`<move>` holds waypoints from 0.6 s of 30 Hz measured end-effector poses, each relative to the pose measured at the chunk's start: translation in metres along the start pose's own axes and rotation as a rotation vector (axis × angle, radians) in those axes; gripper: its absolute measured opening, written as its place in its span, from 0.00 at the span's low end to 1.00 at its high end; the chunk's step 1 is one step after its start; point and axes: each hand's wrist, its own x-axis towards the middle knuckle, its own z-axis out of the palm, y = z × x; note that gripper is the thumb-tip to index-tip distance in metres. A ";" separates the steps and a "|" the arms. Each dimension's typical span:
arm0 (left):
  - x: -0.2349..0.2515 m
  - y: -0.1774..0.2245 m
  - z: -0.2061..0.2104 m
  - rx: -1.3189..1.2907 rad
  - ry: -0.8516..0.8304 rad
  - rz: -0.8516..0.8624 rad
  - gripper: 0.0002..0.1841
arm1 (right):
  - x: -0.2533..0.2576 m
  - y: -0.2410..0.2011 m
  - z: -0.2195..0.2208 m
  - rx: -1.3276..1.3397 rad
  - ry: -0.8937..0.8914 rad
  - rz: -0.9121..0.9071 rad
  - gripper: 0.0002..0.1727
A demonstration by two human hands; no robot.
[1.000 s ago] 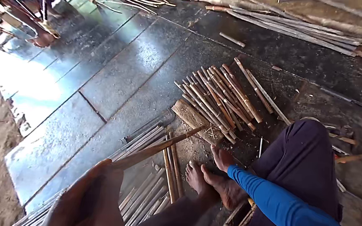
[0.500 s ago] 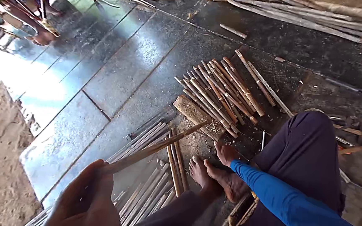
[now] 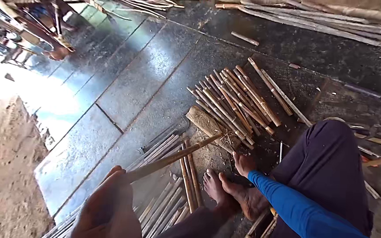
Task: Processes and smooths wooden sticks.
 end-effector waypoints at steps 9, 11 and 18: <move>-0.001 0.012 0.009 0.086 0.106 -0.022 0.20 | -0.003 -0.010 -0.009 -0.015 -0.020 -0.086 0.50; -0.007 0.013 0.008 0.115 0.102 -0.007 0.20 | -0.009 0.000 0.002 -0.020 -0.023 -0.091 0.48; -0.008 0.013 0.008 0.161 0.062 0.015 0.19 | -0.005 0.004 0.006 0.009 -0.033 -0.072 0.50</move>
